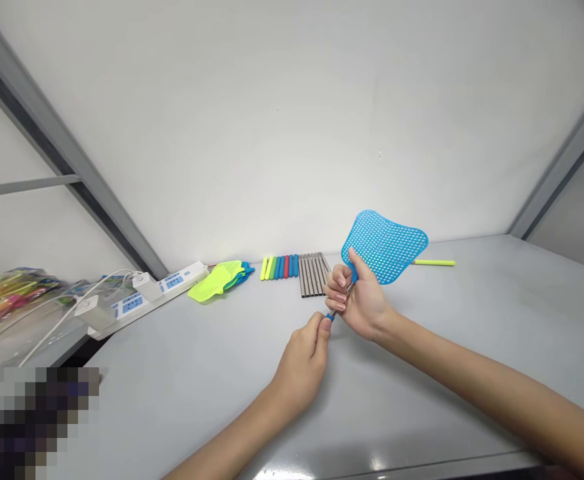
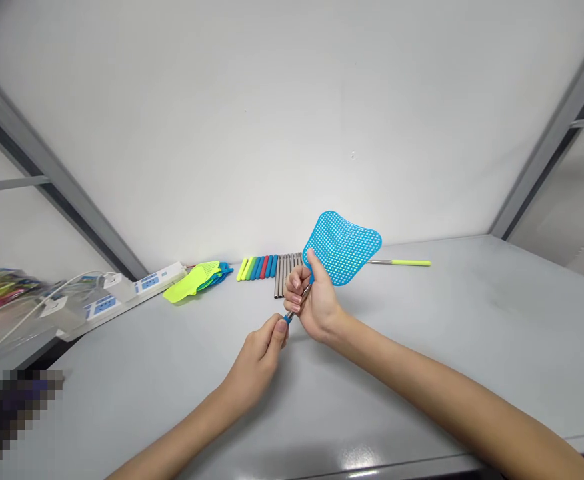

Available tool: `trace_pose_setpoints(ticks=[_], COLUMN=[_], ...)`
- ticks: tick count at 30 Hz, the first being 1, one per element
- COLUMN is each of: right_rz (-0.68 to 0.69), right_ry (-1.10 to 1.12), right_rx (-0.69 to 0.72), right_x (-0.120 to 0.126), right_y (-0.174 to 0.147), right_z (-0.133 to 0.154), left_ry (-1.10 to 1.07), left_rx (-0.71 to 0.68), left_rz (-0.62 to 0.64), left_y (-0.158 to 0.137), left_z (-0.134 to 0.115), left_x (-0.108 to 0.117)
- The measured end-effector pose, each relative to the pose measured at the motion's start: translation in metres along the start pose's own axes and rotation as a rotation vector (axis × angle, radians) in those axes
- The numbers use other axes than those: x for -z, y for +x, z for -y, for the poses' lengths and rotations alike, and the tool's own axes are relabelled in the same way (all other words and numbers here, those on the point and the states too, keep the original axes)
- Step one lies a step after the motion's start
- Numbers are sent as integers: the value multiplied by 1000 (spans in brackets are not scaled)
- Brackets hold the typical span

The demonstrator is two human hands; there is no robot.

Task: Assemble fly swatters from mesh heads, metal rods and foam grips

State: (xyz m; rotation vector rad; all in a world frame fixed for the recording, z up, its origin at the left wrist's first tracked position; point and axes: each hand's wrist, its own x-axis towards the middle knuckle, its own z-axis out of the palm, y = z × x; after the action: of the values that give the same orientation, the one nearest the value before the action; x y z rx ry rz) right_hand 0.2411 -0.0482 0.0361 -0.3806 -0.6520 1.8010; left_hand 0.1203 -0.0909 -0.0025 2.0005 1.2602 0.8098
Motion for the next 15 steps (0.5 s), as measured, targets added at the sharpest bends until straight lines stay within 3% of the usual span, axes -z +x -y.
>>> trace_pose_setpoints(ticks=[15], right_rz=[-34], right_ry=[-53], right_rx=[52], right_x=[6], right_y=[2], right_z=[-6], left_ry=[49], left_rx=[43], left_rz=[-68], left_y=[5], left_z=[7], left_x=[0])
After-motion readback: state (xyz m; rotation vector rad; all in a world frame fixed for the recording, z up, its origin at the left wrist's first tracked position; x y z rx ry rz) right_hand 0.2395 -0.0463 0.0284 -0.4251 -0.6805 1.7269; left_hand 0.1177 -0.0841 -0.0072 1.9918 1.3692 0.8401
